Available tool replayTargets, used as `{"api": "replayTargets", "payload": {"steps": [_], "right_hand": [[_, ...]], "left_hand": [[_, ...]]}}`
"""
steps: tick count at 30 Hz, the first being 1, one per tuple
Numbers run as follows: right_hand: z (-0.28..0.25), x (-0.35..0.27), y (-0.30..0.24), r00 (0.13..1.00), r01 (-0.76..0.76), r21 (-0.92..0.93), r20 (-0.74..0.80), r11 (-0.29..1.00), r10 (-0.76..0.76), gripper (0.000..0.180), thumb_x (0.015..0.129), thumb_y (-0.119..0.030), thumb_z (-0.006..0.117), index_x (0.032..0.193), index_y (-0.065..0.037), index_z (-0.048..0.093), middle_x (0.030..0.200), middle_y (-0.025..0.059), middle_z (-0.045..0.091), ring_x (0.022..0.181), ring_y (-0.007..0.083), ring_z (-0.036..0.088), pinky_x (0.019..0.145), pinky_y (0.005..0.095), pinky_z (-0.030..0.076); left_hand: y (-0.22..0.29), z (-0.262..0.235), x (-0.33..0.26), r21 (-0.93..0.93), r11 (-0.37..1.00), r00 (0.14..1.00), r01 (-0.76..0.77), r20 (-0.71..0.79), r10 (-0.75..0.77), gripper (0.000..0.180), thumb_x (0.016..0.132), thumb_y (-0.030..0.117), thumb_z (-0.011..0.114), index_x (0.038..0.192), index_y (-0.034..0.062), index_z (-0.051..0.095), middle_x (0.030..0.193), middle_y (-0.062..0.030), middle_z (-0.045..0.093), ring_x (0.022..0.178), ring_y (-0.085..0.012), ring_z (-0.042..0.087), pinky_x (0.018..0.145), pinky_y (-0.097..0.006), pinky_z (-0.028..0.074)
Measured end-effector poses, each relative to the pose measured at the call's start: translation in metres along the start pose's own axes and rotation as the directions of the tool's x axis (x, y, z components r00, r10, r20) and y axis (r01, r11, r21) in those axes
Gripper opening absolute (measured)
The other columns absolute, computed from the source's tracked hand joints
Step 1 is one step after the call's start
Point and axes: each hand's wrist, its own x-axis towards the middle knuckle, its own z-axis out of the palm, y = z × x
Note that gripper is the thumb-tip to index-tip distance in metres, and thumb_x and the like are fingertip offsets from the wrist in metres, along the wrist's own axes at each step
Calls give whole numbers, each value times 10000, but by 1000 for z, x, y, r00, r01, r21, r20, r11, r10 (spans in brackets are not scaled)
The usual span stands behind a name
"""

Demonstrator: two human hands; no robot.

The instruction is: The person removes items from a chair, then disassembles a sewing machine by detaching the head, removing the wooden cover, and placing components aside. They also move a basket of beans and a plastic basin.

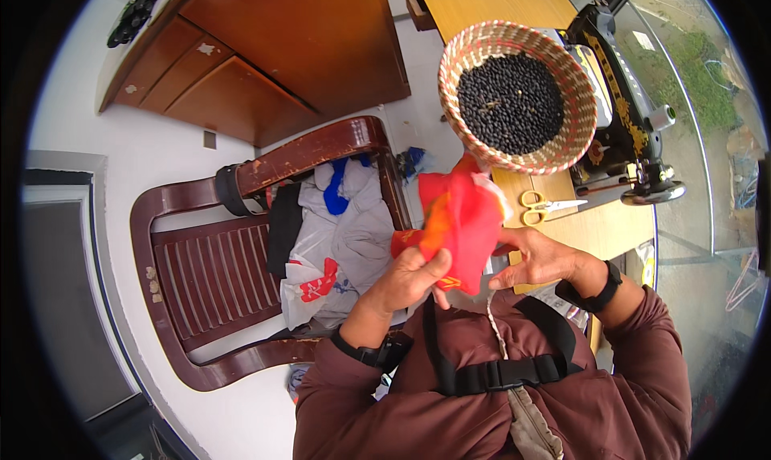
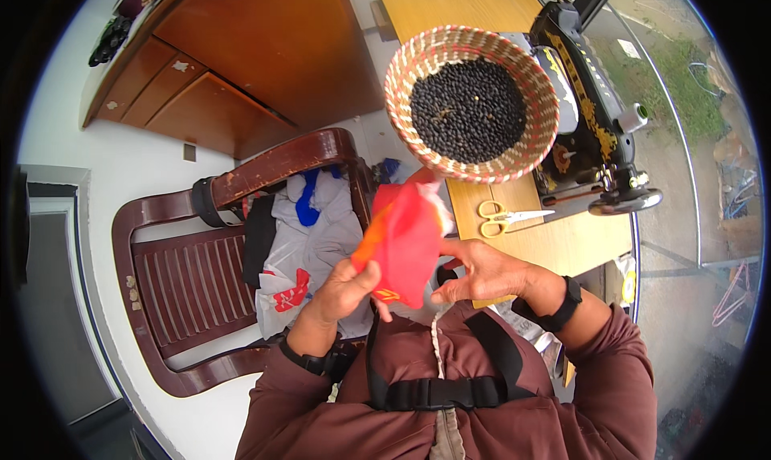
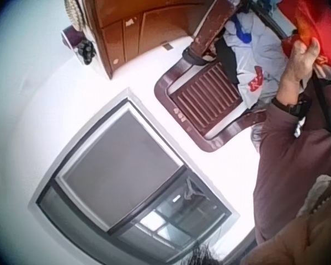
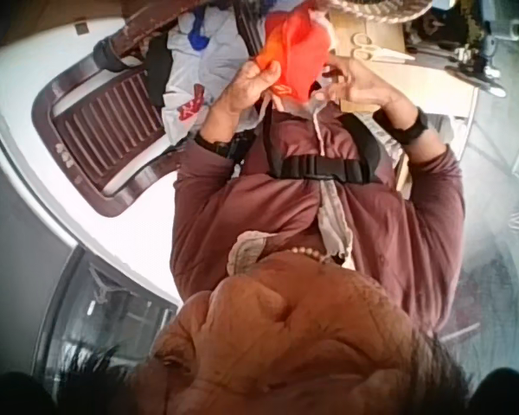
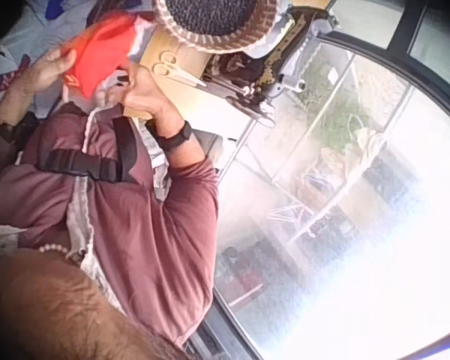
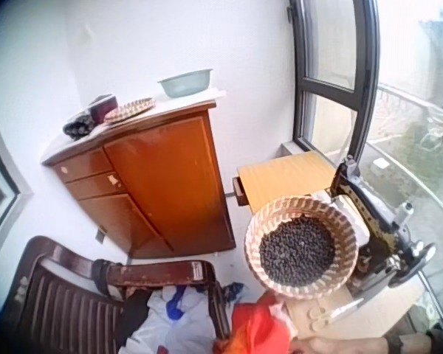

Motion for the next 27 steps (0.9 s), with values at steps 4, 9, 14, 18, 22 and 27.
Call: {"api": "replayTargets", "payload": {"steps": [4,9,14,18,22,27], "right_hand": [[12,-4,22,962,-274,137,47,952,271,330,869,-96,697,1179,-12,619,1023,42,668,923,104,593,819,260,490],[13,-4,45,969,-245,39,-14,969,246,321,884,-93,683,1181,8,618,1001,38,678,918,105,597,821,275,493],[9,3,33,986,-96,305,-101,947,132,233,930,-89,596,1118,46,628,960,76,686,878,142,638,837,285,496],[5,15,19,965,4,412,-241,911,105,203,943,-107,578,1065,55,597,907,94,677,762,159,670,603,257,569],[6,21,13,918,-2,431,-357,902,172,186,946,-118,563,1032,45,587,824,84,656,634,143,640,485,244,525],[6,22,19,899,-30,512,-362,858,248,178,941,-124,559,1015,35,589,795,75,649,598,127,619,428,236,466]], "left_hand": [[-14,1,9,-17,989,984,148,105,-146,439,1016,357,432,1205,-20,553,1037,-113,650,812,-220,682,639,-338,597],[-19,-21,12,-50,973,966,227,141,-218,452,1004,365,466,1195,-33,568,995,-108,668,770,-214,683,633,-307,584],[-31,-31,12,16,975,975,221,-29,-220,476,751,113,799,1165,-6,597,947,-19,649,774,-102,603,664,-241,491],[-42,-42,15,19,973,960,229,-167,-223,465,738,6,758,1176,-22,603,1031,-28,662,876,-103,618,796,-268,505],[-46,-60,16,-51,988,944,148,-290,-156,364,822,40,705,1167,-33,619,1029,-37,673,891,-105,626,821,-263,504],[-45,-72,20,-177,978,929,-107,-369,35,365,896,108,646,1205,-73,577,1112,-101,657,1007,-167,624,929,-315,471]]}}
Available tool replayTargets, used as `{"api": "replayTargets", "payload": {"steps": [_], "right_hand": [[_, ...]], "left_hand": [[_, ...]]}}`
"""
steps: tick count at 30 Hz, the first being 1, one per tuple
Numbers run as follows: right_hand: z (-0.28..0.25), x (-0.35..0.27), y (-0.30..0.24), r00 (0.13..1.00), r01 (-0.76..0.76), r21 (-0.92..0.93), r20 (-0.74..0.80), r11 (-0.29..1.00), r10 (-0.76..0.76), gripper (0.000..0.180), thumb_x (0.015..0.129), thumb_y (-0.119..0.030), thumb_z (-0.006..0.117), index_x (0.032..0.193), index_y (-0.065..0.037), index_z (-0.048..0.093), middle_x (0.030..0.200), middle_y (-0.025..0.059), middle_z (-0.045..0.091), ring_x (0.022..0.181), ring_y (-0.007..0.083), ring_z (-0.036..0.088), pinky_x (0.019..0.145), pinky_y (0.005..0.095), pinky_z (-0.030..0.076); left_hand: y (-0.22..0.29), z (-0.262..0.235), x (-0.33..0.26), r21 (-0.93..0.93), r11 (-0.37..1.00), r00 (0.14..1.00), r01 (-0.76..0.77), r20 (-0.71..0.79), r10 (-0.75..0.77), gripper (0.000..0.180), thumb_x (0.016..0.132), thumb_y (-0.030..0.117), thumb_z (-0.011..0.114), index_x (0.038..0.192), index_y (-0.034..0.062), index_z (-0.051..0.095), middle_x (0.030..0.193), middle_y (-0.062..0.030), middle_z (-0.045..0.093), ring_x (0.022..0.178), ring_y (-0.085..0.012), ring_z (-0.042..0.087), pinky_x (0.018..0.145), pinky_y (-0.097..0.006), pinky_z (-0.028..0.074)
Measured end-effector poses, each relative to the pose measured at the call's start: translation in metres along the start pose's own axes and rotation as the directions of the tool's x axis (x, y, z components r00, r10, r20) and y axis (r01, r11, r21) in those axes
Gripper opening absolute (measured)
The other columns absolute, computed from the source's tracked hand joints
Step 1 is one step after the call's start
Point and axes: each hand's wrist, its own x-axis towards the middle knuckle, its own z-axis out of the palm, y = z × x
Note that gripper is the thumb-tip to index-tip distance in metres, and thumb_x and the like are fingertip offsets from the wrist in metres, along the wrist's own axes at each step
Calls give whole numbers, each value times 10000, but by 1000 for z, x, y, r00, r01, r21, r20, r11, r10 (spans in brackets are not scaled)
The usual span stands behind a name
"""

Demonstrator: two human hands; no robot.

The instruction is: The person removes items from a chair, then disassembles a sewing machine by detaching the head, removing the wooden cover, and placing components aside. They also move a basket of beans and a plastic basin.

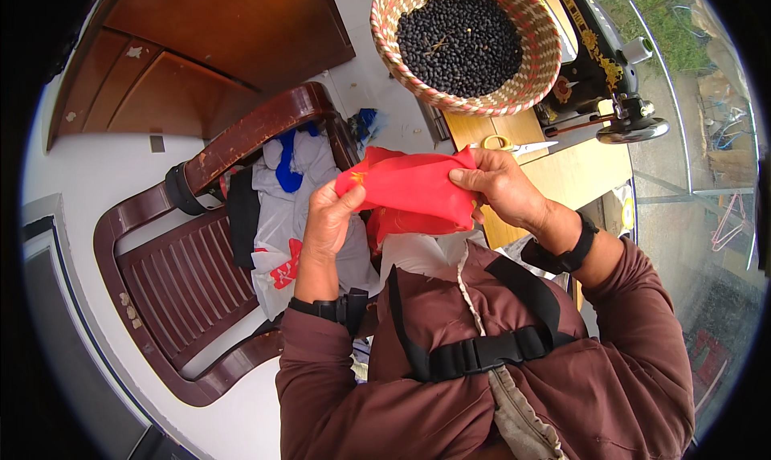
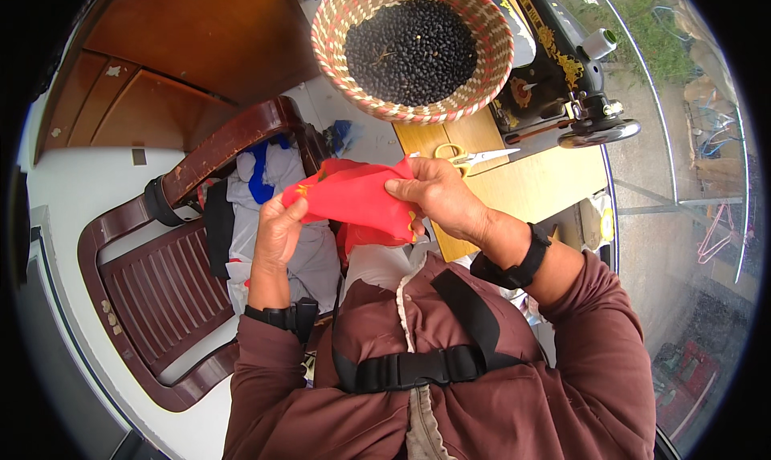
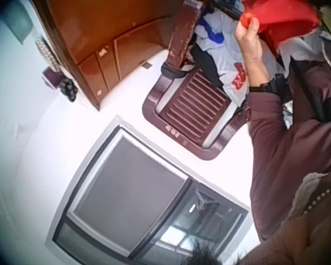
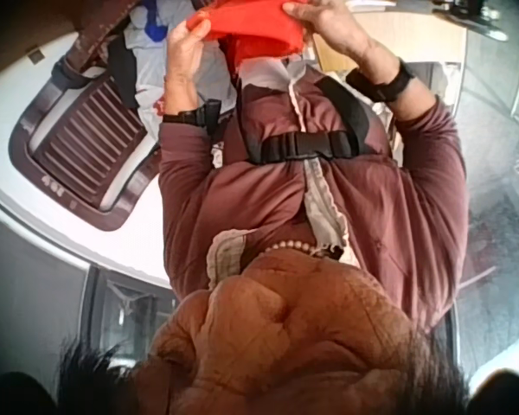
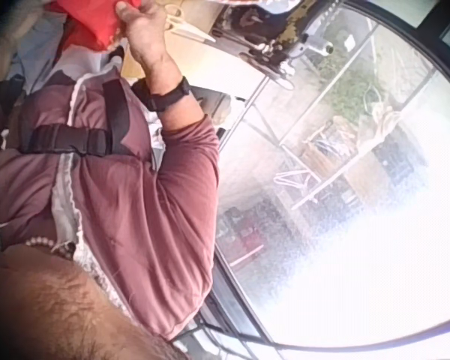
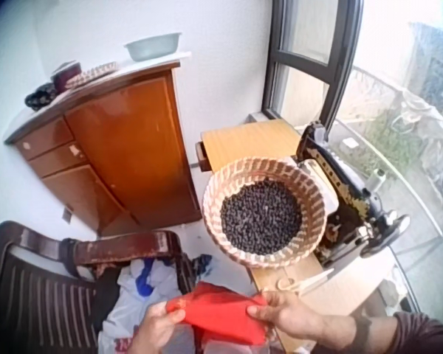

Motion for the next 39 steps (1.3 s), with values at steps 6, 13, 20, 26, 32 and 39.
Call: {"api": "replayTargets", "payload": {"steps": [6,13,20,26,32,39], "right_hand": [[-1,6,7,997,25,-40,-79,999,-28,210,943,-96,543,1090,45,597,891,72,671,676,119,639,536,239,508],[-8,3,2,999,-5,358,40,934,-11,218,953,-71,527,1131,35,597,1058,101,669,891,146,659,779,281,540],[-25,-1,17,971,-206,127,147,970,187,213,925,-89,584,1088,47,599,821,64,644,624,146,638,521,258,527],[-42,-2,48,945,-211,-283,184,936,269,397,865,-39,598,1200,151,503,826,103,624,732,190,665,518,279,544],[-51,-9,69,830,-253,-441,358,861,427,455,886,-65,528,1302,107,458,965,151,665,828,209,667,666,318,563],[-46,-21,90,733,-246,-589,407,770,546,443,893,-129,593,1290,50,510,931,152,680,814,216,662,721,312,531]], "left_hand": [[12,17,11,-220,971,996,-92,-2,94,467,947,224,589,1284,-82,484,1222,-145,596,1152,-224,574,1030,-356,410],[1,38,12,-142,988,989,-53,128,72,738,745,41,718,1388,-57,369,1330,-122,531,1238,-233,515,1065,-357,373],[-62,16,1,-77,962,964,261,75,-255,445,867,8,632,1292,-44,514,1224,-101,614,1133,-199,584,1004,-346,430],[-91,-25,-33,-147,968,943,201,-238,-232,326,905,65,626,1206,-52,573,1161,-106,637,1031,-178,624,924,-324,485],[-140,-72,-98,-99,990,730,99,-669,-140,284,923,124,627,1146,-51,606,1099,-104,656,963,-169,632,864,-301,492],[-230,-114,-195,52,976,344,209,-939,-24,290,950,173,578,1120,-59,617,1051,-108,659,913,-171,623,842,-299,491]]}}
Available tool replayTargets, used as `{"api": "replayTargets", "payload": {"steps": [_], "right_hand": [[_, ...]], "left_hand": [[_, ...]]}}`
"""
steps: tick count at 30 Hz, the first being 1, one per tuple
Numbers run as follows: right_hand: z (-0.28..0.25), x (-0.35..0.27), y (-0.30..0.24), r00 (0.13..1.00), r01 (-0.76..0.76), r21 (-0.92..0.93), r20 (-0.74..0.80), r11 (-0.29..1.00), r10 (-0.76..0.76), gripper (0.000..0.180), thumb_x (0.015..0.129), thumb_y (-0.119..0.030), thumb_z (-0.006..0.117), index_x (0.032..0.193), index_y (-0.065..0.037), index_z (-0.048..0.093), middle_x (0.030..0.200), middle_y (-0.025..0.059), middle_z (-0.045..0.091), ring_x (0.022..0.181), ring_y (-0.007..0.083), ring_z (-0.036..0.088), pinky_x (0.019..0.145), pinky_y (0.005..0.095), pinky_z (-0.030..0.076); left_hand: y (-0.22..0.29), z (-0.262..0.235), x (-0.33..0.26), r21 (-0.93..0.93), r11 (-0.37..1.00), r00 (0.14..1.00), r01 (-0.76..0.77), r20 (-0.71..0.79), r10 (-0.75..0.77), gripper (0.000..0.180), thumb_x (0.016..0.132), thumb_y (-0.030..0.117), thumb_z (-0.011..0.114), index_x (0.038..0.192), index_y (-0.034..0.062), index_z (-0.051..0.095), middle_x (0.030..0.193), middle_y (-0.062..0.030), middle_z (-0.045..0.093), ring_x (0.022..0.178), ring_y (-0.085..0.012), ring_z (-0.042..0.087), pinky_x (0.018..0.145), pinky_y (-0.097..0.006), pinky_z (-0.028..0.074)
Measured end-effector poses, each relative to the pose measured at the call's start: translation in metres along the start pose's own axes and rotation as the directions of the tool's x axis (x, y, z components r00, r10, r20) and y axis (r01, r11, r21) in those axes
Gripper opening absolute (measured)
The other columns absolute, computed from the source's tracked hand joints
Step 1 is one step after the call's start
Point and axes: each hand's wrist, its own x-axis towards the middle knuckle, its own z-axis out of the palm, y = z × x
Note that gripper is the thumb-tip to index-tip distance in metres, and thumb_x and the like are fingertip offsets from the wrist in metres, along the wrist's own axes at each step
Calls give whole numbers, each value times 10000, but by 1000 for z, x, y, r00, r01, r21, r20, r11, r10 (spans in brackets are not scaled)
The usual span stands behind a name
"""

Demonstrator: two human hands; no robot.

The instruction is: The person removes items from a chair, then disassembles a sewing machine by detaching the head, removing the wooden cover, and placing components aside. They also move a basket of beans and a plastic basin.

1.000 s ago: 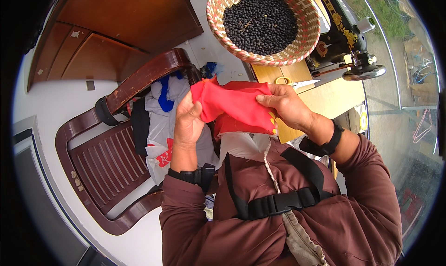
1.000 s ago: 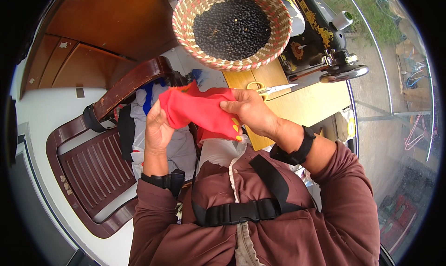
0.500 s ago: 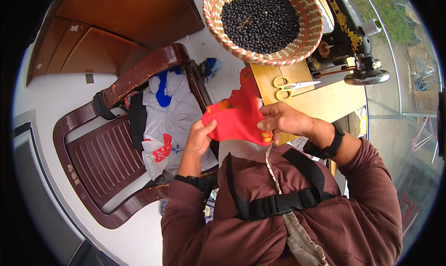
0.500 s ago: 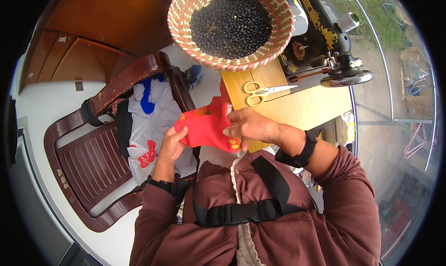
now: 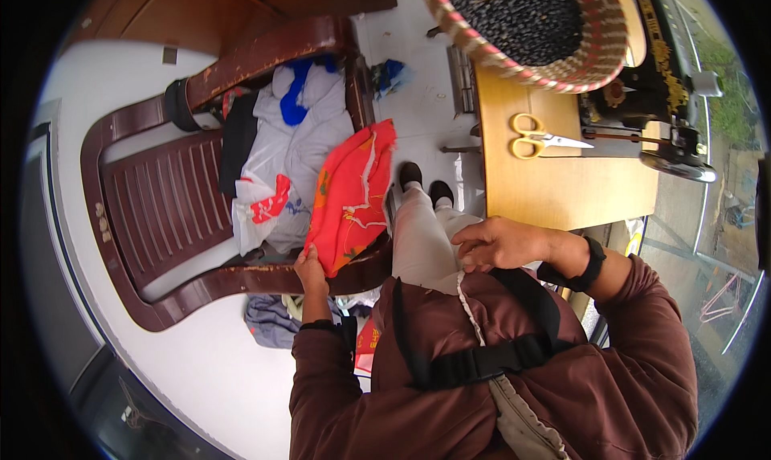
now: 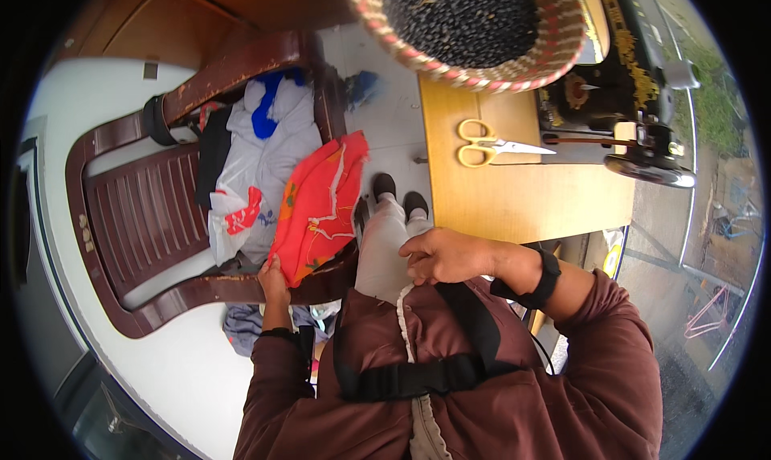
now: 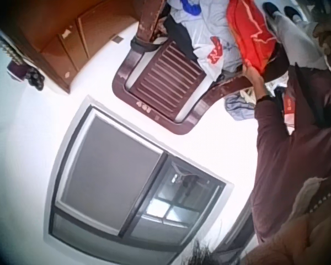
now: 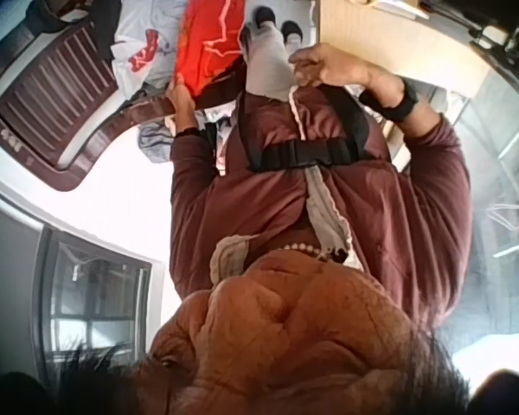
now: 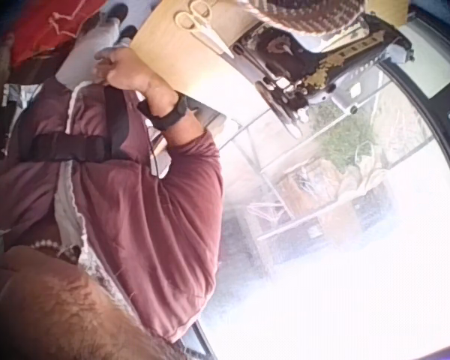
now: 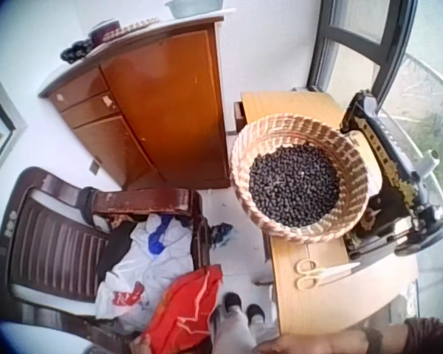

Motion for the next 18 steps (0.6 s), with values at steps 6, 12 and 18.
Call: {"api": "replayTargets", "payload": {"steps": [6,12,18], "right_hand": [[25,9,9,959,189,-395,-123,899,-256,376,836,-98,617,1180,41,557,982,199,670,906,331,661,799,373,519],[57,38,35,960,116,-347,-203,931,-195,365,822,-80,614,1166,29,564,923,187,678,872,322,670,774,351,523],[82,106,73,917,-53,-315,-391,947,-78,423,827,-65,582,1234,34,526,924,183,685,864,300,677,751,359,525]], "left_hand": [[-37,-47,12,102,995,984,-11,-177,29,370,963,223,509,1145,-88,594,1058,-143,660,927,-208,631,842,-317,489],[-46,-80,44,169,986,979,-12,-197,45,395,952,254,543,1133,-90,615,1061,-135,666,905,-197,625,845,-308,478],[-49,-121,75,-36,999,973,-26,-230,17,328,925,227,607,1032,-79,653,933,-100,686,804,-166,623,769,-291,491]]}}
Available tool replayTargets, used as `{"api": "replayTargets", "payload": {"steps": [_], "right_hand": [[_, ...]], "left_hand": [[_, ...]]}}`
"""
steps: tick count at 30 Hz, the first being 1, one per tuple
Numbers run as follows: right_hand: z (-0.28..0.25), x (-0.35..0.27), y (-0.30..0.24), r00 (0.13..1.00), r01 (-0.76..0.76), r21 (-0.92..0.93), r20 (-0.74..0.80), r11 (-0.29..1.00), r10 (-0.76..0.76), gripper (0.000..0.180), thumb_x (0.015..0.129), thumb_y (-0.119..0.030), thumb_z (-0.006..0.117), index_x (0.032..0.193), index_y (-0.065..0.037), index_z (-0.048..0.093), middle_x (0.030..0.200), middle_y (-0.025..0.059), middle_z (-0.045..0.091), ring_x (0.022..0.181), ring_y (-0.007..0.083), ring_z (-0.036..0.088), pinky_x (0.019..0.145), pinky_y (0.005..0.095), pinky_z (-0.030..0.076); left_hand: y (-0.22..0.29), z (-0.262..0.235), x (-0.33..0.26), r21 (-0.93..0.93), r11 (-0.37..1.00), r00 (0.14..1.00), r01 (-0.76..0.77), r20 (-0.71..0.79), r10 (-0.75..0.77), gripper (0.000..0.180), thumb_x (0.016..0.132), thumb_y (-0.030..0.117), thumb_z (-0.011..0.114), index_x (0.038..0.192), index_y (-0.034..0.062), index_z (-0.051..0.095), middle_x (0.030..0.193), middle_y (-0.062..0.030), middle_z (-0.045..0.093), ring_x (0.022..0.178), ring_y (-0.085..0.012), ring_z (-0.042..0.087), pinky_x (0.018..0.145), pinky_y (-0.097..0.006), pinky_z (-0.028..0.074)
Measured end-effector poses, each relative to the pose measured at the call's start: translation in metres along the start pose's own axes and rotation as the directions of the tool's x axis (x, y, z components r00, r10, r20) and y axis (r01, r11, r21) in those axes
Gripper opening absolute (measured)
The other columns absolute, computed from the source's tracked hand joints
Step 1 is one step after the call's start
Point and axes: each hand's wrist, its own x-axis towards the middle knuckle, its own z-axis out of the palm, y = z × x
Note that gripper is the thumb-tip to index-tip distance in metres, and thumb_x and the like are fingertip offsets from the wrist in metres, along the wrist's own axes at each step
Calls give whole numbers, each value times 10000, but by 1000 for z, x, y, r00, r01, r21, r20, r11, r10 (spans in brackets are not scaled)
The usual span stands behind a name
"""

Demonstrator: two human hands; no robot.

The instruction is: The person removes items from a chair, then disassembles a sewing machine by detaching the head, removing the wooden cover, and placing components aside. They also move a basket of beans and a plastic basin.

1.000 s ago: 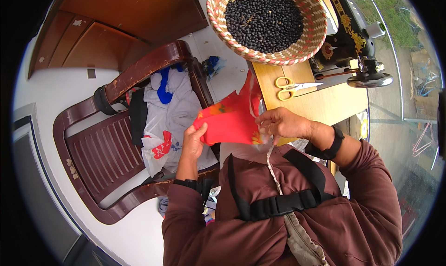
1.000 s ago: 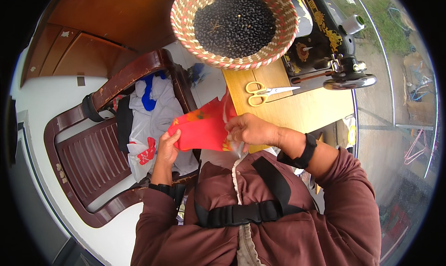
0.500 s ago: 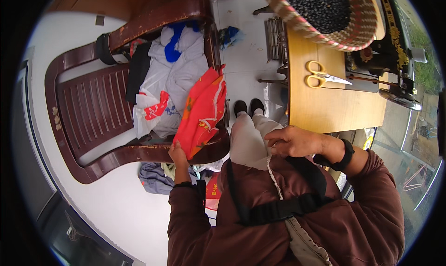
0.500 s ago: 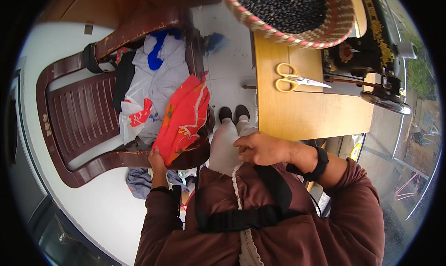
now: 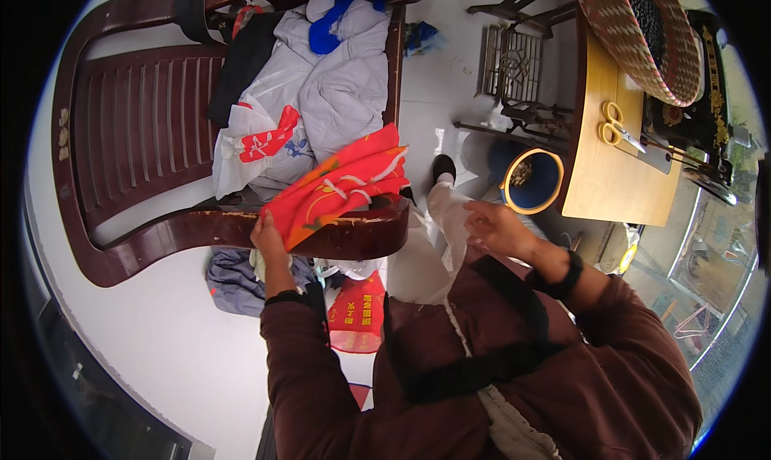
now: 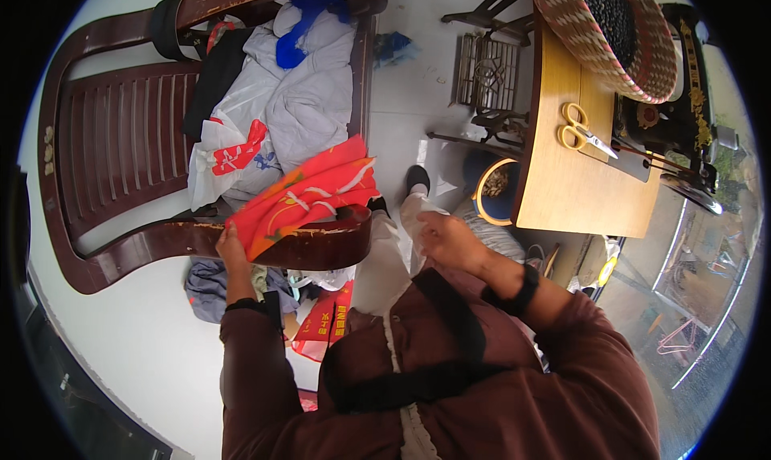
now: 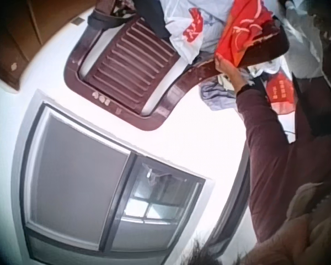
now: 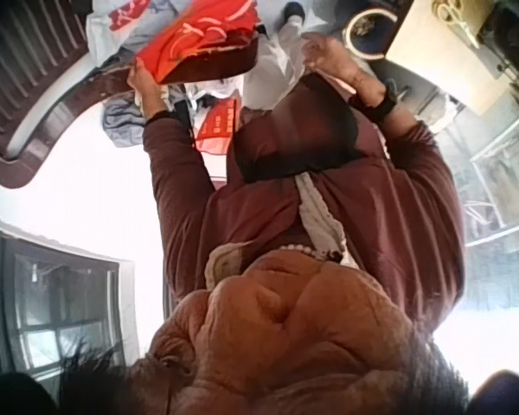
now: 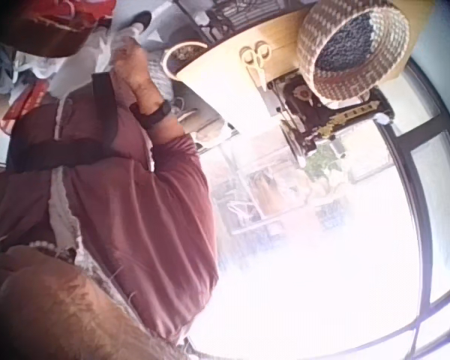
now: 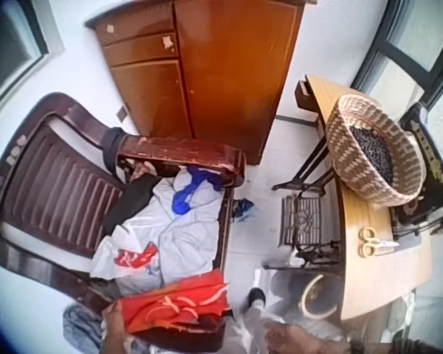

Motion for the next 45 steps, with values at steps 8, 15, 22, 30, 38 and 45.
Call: {"api": "replayTargets", "payload": {"steps": [8,15,22,30,38,45], "right_hand": [[34,161,23,969,-110,-509,-245,854,-21,390,773,-113,556,1144,3,590,1094,263,627,1022,403,608,909,438,481],[-17,272,26,874,-326,-499,-483,803,55,284,744,-107,554,970,13,677,1089,252,634,1026,400,613,897,437,497],[-48,383,61,824,-311,-605,-556,733,-110,247,724,-75,570,927,18,677,1030,264,595,925,417,633,816,451,530],[-89,495,106,877,-186,-819,-388,543,-284,219,712,-58,594,919,-4,636,1175,259,540,880,410,645,764,464,545],[-135,593,149,874,-180,-705,-434,686,-217,378,716,-90,556,1073,-46,669,1068,262,619,953,416,624,874,449,505],[-162,647,191,926,-79,-602,-339,794,-164,337,784,-238,630,1074,-67,652,982,207,647,920,346,619,796,420,500]], "left_hand": [[1,-29,8,-330,922,973,201,174,-149,401,885,223,673,1123,-91,601,1060,-157,662,916,-233,663,804,-339,537],[21,-24,7,-350,894,938,279,299,-176,333,920,213,629,1070,-85,632,991,-131,681,839,-204,675,753,-314,543],[44,-8,10,-168,928,939,334,144,-312,410,919,272,638,1072,-108,618,990,-155,663,832,-191,658,729,-304,526],[51,-1,8,-65,910,912,410,16,-409,430,923,294,617,1047,-117,612,968,-166,663,823,-212,647,732,-305,517],[57,19,9,66,900,900,432,-104,-424,512,909,365,588,1041,-130,597,960,-205,652,808,-248,642,738,-326,519],[54,17,6,80,874,871,479,-169,-462,507,899,371,601,1012,-124,594,961,-207,652,806,-244,648,719,-330,531]]}}
